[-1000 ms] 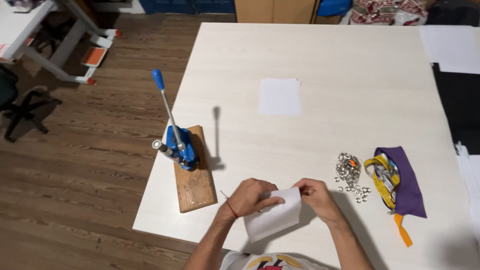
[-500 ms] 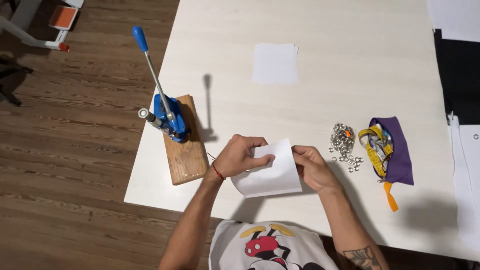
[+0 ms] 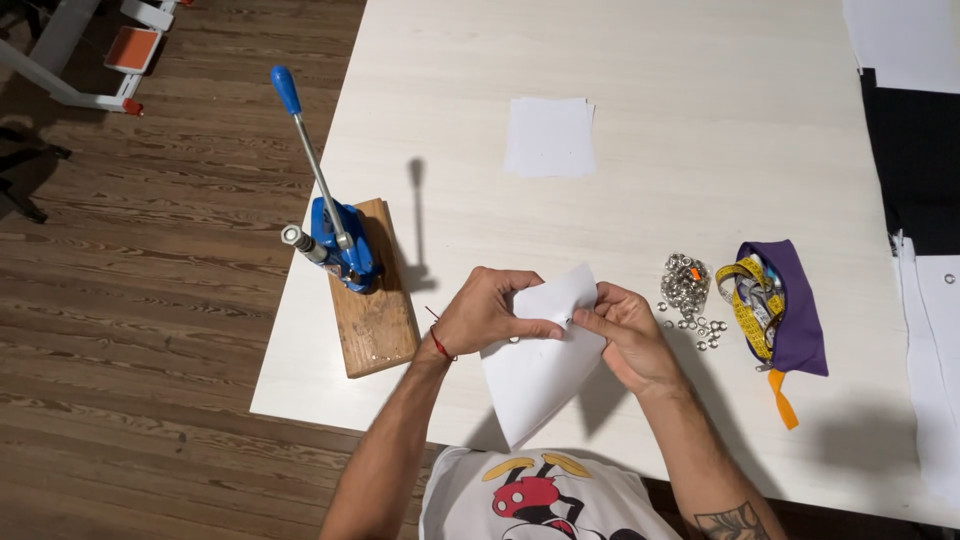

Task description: Marking material and using a manual press to install metal grommets

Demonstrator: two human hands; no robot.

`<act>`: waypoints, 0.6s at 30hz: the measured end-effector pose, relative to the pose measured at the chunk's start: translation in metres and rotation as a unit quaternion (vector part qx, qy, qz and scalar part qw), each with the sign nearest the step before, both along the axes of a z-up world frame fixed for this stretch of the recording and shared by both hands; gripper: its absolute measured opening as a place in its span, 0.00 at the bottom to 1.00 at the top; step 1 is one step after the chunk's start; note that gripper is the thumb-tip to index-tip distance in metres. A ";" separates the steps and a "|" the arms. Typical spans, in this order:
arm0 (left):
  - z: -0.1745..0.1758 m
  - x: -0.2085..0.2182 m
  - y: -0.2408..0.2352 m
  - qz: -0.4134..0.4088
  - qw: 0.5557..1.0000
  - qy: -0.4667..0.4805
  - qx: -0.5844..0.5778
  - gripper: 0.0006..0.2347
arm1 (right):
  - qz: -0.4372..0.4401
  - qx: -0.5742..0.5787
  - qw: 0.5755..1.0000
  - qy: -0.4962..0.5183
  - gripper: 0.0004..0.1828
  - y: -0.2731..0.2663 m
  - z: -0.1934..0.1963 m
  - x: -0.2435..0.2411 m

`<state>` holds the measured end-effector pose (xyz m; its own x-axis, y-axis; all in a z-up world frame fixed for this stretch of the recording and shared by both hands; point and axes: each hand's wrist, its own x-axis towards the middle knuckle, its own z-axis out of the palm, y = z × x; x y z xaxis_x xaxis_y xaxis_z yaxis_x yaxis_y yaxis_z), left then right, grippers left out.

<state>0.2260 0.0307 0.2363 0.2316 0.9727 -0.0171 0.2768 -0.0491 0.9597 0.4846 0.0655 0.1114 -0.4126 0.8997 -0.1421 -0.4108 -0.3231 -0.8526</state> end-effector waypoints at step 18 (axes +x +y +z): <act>-0.027 0.006 -0.010 0.022 0.994 -0.084 -0.073 0.08 | -0.042 0.192 0.972 -0.126 0.07 -0.015 0.054 -0.001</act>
<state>0.2323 0.0206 0.2091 0.1996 0.9719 -0.1246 0.1118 0.1037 0.9883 0.4835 0.0500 0.1658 -0.3300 0.9359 0.1233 -0.1841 0.0643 -0.9808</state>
